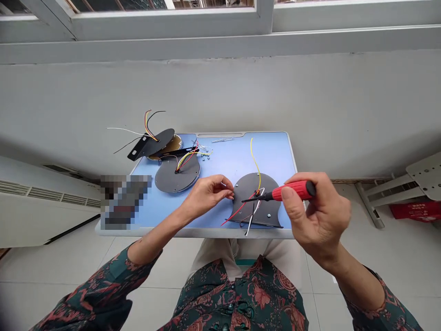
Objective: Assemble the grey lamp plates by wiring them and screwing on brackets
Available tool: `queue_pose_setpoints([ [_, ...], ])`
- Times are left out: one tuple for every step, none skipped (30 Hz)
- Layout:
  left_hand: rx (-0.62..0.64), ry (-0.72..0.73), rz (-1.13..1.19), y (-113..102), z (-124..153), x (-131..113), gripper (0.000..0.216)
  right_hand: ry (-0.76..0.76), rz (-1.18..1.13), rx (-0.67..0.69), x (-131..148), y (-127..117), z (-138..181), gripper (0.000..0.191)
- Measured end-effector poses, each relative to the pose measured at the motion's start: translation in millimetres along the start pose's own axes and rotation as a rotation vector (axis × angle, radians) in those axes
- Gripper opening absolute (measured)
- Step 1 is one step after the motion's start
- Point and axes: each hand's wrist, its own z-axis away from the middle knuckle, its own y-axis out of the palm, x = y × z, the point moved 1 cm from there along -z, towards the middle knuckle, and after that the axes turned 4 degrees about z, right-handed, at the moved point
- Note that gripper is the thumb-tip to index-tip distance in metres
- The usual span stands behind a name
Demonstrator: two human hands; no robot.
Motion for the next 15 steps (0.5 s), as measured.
queue_pose_setpoints([
  [0.018, 0.005, 0.029, 2.8, 6.5, -0.2, 0.013, -0.015, 0.005, 0.024, 1.2, 3.5, 0.3, 0.012],
  [0.037, 0.018, 0.034, 5.1, 11.5, -0.1, 0.014, -0.035, 0.022, 0.051, 2.4, 6.7, 0.9, 0.012],
  [0.058, 0.04, 0.022, 6.8, 15.2, 0.3, 0.015, -0.059, 0.049, 0.079, 3.5, 9.5, 1.6, 0.013],
  [0.081, 0.068, 0.002, 8.5, 17.7, 0.8, 0.017, -0.084, 0.078, 0.104, 4.6, 11.8, 2.5, 0.013],
  [0.104, 0.1, -0.019, 10.1, 19.3, 1.4, 0.019, -0.112, 0.103, 0.117, 5.5, 13.7, 3.5, 0.012],
  [0.123, 0.133, -0.034, 11.8, 20.3, 2.1, 0.021, -0.135, 0.122, 0.126, 6.1, 15.1, 4.7, 0.012],
  [0.139, 0.166, -0.047, 13.7, 20.8, 2.9, 0.023, -0.153, 0.134, 0.131, 6.5, 16.1, 5.9, 0.011],
  [0.152, 0.198, -0.061, 15.7, 21.2, 3.7, 0.024, -0.162, 0.14, 0.14, 6.6, 16.8, 7.2, 0.011],
  [0.16, 0.228, -0.081, 17.9, 21.6, 4.5, 0.025, -0.165, 0.143, 0.151, 6.3, 17.1, 8.4, 0.011],
  [0.159, 0.257, -0.104, 19.9, 22.1, 5.4, 0.024, -0.164, 0.144, 0.159, 5.9, 17.3, 9.6, 0.011],
  [0.153, 0.284, -0.129, 21.7, 22.7, 6.3, 0.024, -0.16, 0.145, 0.163, 5.4, 17.1, 10.7, 0.011],
  [0.144, 0.308, -0.152, 23.2, 23.5, 7.2, 0.024, -0.155, 0.146, 0.166, 4.7, 16.9, 11.7, 0.012],
  [0.132, 0.332, -0.175, 24.4, 24.2, 8.0, 0.024, -0.149, 0.147, 0.165, 4.0, 16.5, 12.6, 0.012],
  [0.115, 0.355, -0.197, 25.1, 24.9, 8.7, 0.025, -0.142, 0.148, 0.164, 3.4, 16.2, 13.3, 0.012],
  [0.099, 0.379, -0.221, 25.5, 25.4, 9.4, 0.025, -0.134, 0.146, 0.161, 2.7, 15.9, 13.9, 0.012],
])
